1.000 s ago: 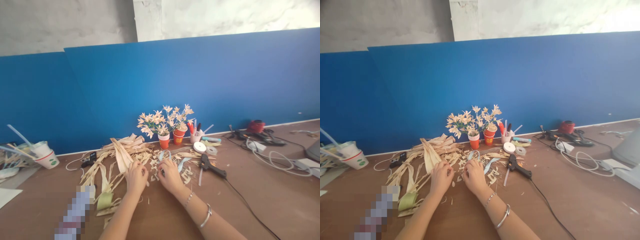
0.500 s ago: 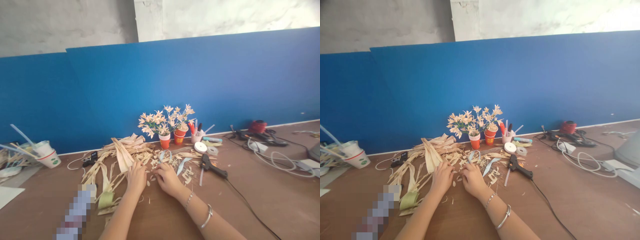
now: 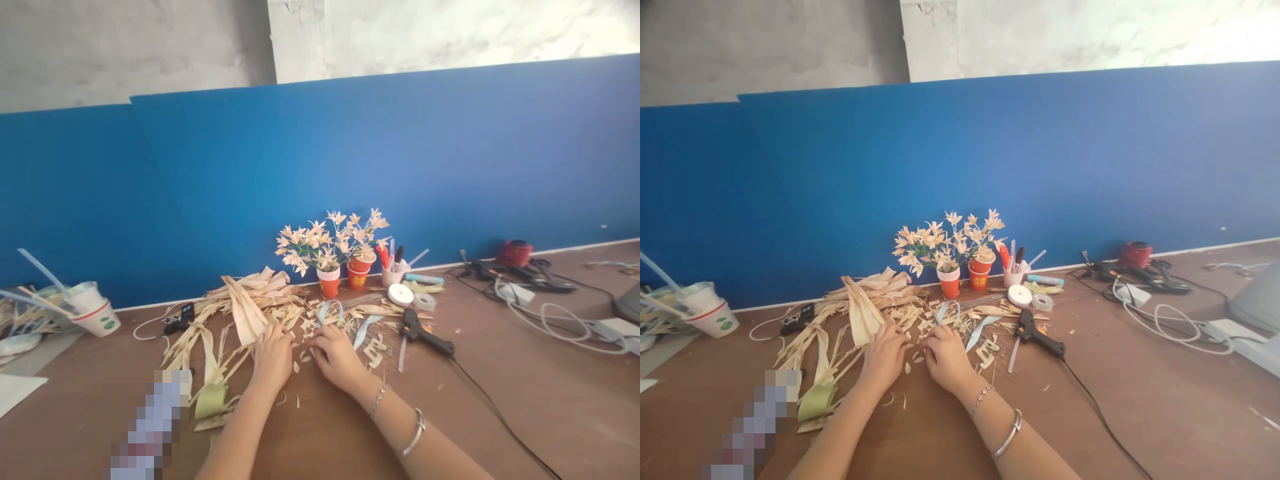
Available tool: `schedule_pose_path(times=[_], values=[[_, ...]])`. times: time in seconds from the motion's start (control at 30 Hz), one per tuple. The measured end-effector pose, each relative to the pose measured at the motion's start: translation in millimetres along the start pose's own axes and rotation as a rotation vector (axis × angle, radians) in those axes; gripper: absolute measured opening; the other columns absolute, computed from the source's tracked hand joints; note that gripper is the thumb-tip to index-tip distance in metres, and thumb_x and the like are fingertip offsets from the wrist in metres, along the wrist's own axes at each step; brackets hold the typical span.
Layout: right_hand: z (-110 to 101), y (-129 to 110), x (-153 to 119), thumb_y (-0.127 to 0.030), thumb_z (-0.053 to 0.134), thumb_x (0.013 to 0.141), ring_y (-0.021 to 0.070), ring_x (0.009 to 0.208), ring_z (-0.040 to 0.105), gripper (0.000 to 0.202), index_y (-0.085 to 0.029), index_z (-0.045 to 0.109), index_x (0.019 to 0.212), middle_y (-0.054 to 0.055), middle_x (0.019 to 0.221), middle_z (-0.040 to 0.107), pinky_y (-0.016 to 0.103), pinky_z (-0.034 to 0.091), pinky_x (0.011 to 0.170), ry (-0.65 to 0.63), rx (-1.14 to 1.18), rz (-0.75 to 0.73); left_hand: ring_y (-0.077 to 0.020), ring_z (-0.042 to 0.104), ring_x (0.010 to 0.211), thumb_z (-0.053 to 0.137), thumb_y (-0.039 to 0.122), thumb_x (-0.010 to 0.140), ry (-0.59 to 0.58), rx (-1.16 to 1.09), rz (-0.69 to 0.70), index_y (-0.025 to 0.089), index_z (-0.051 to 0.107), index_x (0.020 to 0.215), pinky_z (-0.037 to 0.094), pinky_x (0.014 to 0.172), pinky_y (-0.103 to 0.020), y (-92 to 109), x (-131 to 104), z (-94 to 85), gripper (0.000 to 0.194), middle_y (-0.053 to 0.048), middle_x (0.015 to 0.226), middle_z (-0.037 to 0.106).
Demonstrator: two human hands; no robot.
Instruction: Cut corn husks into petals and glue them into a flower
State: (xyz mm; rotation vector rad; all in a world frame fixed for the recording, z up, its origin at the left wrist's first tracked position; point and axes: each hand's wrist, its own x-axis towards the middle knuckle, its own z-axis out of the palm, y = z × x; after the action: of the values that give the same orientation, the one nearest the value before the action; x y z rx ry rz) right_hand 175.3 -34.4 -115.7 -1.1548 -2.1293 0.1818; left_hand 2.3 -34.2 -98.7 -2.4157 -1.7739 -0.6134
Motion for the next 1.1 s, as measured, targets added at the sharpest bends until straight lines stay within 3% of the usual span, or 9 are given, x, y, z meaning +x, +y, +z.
schedule_pose_path(times=[0.37, 0.6, 0.9, 1.1], values=[[1.4, 1.5, -0.3, -0.007, 0.055, 0.080, 0.0180, 0.087, 0.054, 0.019, -0.022, 0.066, 0.084, 0.003, 0.090, 0.062, 0.030, 0.037, 0.076, 0.000, -0.033, -0.005, -0.0253, 0.051, 0.095, 0.050, 0.013, 0.080, -0.005, -0.049, -0.025, 0.018, 0.060, 0.076, 0.040, 0.078, -0.037, -2.3, 1.0, 6.6, 0.012, -0.008, 0.090, 0.060], [-0.7, -0.4, 1.7, -0.015, 0.054, 0.084, 0.0196, 0.087, 0.056, 0.014, -0.020, 0.064, 0.093, 0.005, 0.089, 0.064, 0.031, 0.039, 0.077, 0.061, 0.072, 0.065, -0.0219, 0.056, 0.083, 0.049, 0.015, 0.083, 0.064, -0.332, 0.048, 0.021, 0.058, 0.081, 0.042, 0.075, -0.036, 3.2, 1.7, 8.0, 0.011, -0.004, 0.082, 0.063], [1.6, 0.6, 3.9, -0.015, 0.055, 0.080, 0.0171, 0.075, 0.055, 0.008, -0.019, 0.059, 0.073, 0.002, 0.074, 0.061, 0.029, 0.041, 0.072, 0.123, 0.277, 0.177, -0.0205, 0.059, 0.086, 0.051, 0.011, 0.080, 0.114, -0.498, 0.052, 0.021, 0.059, 0.089, 0.044, 0.077, -0.035, 11.3, -0.6, 12.8, 0.016, -0.005, 0.087, 0.065], [-0.6, -1.4, 4.8, -0.011, 0.054, 0.078, 0.0162, 0.071, 0.054, 0.010, -0.018, 0.058, 0.071, 0.001, 0.071, 0.060, 0.028, 0.041, 0.069, 0.108, 0.347, 0.155, -0.0202, 0.060, 0.082, 0.053, 0.007, 0.076, 0.107, -0.553, 0.024, 0.021, 0.060, 0.095, 0.045, 0.078, -0.036, 10.3, 0.0, 16.7, 0.024, -0.004, 0.084, 0.064]])
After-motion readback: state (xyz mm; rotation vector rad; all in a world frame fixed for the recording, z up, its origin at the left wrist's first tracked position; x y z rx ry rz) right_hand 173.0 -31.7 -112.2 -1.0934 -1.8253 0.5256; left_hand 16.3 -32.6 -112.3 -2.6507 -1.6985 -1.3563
